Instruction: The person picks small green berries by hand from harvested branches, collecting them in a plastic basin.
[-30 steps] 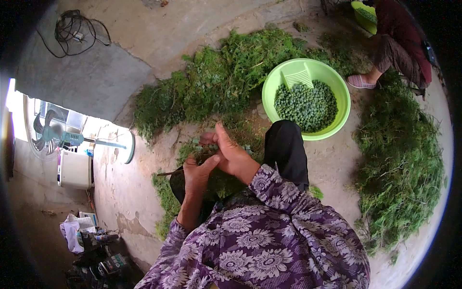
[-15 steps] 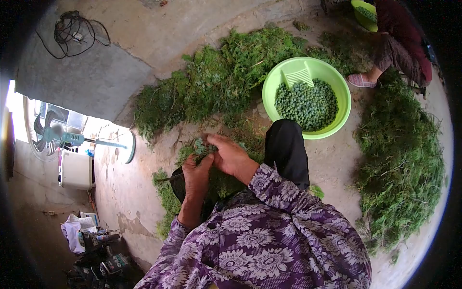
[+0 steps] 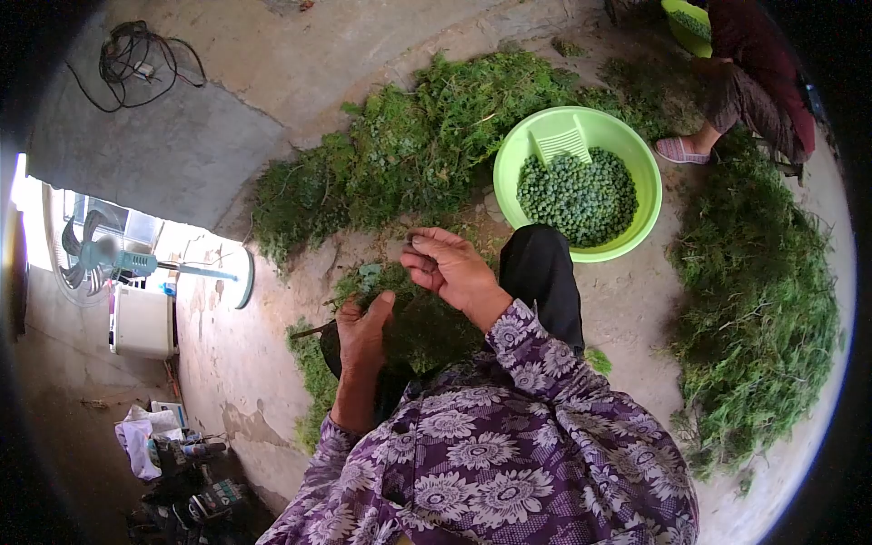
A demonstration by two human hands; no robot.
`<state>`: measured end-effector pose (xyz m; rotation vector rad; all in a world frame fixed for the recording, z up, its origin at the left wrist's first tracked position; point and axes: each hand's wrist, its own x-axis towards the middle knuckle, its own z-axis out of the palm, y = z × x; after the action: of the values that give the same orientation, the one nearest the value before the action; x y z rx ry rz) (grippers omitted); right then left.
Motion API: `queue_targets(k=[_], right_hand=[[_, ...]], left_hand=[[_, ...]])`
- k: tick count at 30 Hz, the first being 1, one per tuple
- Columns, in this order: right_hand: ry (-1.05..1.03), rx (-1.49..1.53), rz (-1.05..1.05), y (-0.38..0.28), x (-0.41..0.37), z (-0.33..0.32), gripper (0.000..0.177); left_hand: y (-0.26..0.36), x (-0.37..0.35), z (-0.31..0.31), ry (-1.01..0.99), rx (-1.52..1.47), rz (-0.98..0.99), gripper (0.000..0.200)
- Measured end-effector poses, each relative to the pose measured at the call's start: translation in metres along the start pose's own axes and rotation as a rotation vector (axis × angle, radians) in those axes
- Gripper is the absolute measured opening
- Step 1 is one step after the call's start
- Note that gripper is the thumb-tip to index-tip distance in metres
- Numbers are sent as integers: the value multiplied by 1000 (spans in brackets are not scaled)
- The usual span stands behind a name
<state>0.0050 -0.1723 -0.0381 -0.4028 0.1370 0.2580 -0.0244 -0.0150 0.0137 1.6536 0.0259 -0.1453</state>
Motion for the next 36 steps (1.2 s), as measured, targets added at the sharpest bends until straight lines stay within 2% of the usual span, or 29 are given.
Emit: queue_targets(k=[1, 3, 11, 13, 14, 16, 17, 19, 23, 25, 26, 28, 31, 35, 36], right_hand=[[1, 0, -1, -1, -1, 1, 21], [6, -232, 19, -5, -5, 6, 26], [-130, -504, 83, 2, -7, 20, 40], [-155, -689, -12, 1, -5, 23, 49], [-156, -689, -13, 2, -5, 21, 49], [-233, -852, -264, 4, -3, 19, 59], [-233, -851, -264, 3, -4, 20, 59], [-224, -1044, -328, -2, -9, 27, 67], [-267, -957, -295, 0, -7, 22, 62], [-304, -980, -287, 0, -7, 23, 50], [-304, -980, -288, 0, -8, 23, 50], [-277, -850, -141, -1, -8, 25, 42], [-293, -904, -95, -3, -7, 25, 37], [-279, -898, -110, -1, -8, 24, 34], [-293, -992, -250, 1, -6, 23, 33]], left_hand=[[0, 0, -1, -1, 0, -1, 10], [0, 2, -2, -19, 23, 21, 13], [3, -3, 3, -109, 99, -16, 18], [0, -3, 2, -138, 122, -28, 18], [-1, -3, 3, -143, 126, -25, 19], [0, -3, 3, -149, 130, -23, 21], [2, -4, 4, -146, 129, -28, 22], [1, -4, 3, -142, 127, -34, 24], [-7, -4, -1, -172, 111, 4, 26], [-3, -4, 1, -180, 102, -4, 26], [0, -4, 2, -195, 149, -19, 26], [5, -6, 4, -210, 195, -31, 26], [11, -7, 6, -217, 169, -65, 29], [10, -7, 6, -191, 167, -72, 26], [10, -6, 5, -186, 177, -67, 27]])
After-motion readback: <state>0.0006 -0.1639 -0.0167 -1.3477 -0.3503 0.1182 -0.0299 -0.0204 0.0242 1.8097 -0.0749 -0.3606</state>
